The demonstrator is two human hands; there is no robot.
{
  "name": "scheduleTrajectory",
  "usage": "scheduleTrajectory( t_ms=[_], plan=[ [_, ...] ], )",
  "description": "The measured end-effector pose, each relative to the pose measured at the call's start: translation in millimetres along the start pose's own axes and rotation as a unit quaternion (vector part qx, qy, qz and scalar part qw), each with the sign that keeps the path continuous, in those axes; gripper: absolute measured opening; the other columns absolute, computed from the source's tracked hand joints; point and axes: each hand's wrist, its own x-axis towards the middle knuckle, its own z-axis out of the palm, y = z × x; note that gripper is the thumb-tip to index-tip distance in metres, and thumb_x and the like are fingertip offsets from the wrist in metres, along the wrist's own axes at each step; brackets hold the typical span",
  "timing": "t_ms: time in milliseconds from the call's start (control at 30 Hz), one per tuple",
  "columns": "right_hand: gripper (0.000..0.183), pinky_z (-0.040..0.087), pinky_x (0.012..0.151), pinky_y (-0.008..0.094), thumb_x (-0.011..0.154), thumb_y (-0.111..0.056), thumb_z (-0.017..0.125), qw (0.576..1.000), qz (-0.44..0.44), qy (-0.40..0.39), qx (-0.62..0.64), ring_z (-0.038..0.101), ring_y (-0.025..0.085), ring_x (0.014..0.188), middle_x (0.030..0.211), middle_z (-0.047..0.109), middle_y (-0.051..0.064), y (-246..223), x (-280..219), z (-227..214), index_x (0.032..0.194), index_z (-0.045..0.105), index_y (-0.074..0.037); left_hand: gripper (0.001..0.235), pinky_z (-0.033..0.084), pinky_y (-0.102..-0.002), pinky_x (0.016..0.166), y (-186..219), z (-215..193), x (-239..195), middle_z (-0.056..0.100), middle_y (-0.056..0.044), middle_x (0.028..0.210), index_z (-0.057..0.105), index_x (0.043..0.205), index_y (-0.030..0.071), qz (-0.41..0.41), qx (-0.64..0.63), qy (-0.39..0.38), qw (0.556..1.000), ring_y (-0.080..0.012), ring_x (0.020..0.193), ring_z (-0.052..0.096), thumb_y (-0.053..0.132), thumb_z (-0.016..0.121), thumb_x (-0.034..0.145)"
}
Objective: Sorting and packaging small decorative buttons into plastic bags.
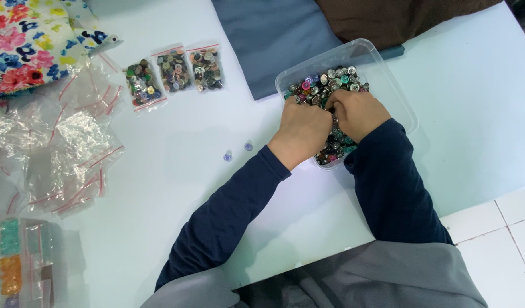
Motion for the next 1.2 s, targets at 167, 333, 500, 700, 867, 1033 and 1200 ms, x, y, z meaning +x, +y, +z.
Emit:
scheduleTrajectory(
  t_ms=[167, 333, 500, 700, 867, 1033, 1200],
  plan=[
    [0.028, 0.058, 0.080, 0.056, 0.101, -0.010, 0.049, 0.999, 0.002, 0.017, 0.041, 0.071, 0.044, 0.097, 0.101, 0.074, 0.015, 0.7, 0.5, -2.5, 0.121, 0.069, -0.009, 0.012, 0.025, -0.038, 0.072, 2.1, 1.6, -3.2, 0.068, -0.005, 0.059, 0.074, 0.065, 0.013, 0.000, 0.008, 0.009, 1.000, -0.0291, 0.061, 0.065, 0.003, 0.078, 0.069],
    [0.029, 0.056, 0.079, 0.061, 0.097, -0.009, 0.055, 0.998, -0.005, 0.041, 0.054, 0.069, 0.046, 0.096, 0.100, 0.074, 0.016, -6.1, -2.9, -3.9, 0.123, 0.068, -0.007, 0.015, 0.025, -0.037, 0.072, 1.2, 0.3, -1.5, 0.068, -0.007, 0.057, 0.074, 0.064, 0.010, -0.004, 0.005, 0.036, 0.999, -0.0288, 0.058, 0.065, -0.003, 0.077, 0.069],
    [0.027, 0.057, 0.078, 0.059, 0.089, -0.020, 0.070, 0.997, 0.005, 0.072, 0.021, 0.071, 0.039, 0.094, 0.095, 0.073, 0.004, 3.4, -4.2, 0.3, 0.115, 0.067, -0.017, 0.014, 0.027, -0.037, 0.070, -7.9, 10.3, 0.8, 0.066, -0.009, 0.055, 0.072, 0.061, 0.008, 0.008, -0.040, 0.067, 0.997, -0.0311, 0.054, 0.063, -0.003, 0.077, 0.068],
    [0.024, 0.058, 0.074, 0.055, 0.098, -0.024, 0.069, 0.991, 0.002, 0.132, -0.012, 0.071, 0.036, 0.090, 0.098, 0.070, 0.005, -13.3, -14.8, -19.9, 0.122, 0.067, -0.021, 0.011, 0.041, -0.041, 0.064, -16.3, 10.6, 3.9, 0.066, -0.010, 0.059, 0.069, 0.076, 0.006, 0.024, -0.073, 0.089, 0.993, -0.0366, 0.054, 0.068, -0.003, 0.071, 0.070],
    [0.023, 0.058, 0.075, 0.053, 0.096, -0.017, 0.068, 0.989, -0.007, 0.143, 0.022, 0.071, 0.031, 0.090, 0.098, 0.068, 0.002, -7.9, -13.7, -16.2, 0.119, 0.068, -0.022, 0.011, 0.055, -0.046, 0.059, -17.3, -36.6, -13.8, 0.065, -0.023, 0.072, 0.056, 0.095, -0.003, 0.012, -0.227, 0.161, 0.960, -0.0480, 0.067, 0.070, -0.004, 0.058, 0.084],
    [0.007, 0.056, 0.076, 0.052, 0.095, -0.010, 0.066, 0.990, -0.085, 0.101, 0.052, 0.071, 0.038, 0.090, 0.084, 0.067, 0.007, -7.0, -6.6, -4.8, 0.101, 0.068, -0.015, 0.015, 0.057, -0.045, 0.056, -21.0, -27.3, -13.4, 0.062, -0.022, 0.080, 0.050, 0.105, 0.003, -0.001, -0.284, 0.244, 0.927, -0.0447, 0.070, 0.071, -0.001, 0.055, 0.092],
    [0.006, 0.055, 0.071, 0.055, 0.091, -0.014, 0.069, 0.988, -0.137, 0.043, 0.059, 0.068, 0.043, 0.088, 0.081, 0.069, 0.016, -14.7, -4.9, 0.9, 0.093, 0.069, -0.009, 0.031, 0.065, -0.044, 0.068, -17.0, -14.7, -10.4, 0.057, -0.017, 0.107, 0.056, 0.127, 0.005, -0.009, -0.193, 0.283, 0.940, -0.0425, 0.087, 0.073, -0.001, 0.055, 0.096]
  ],
)
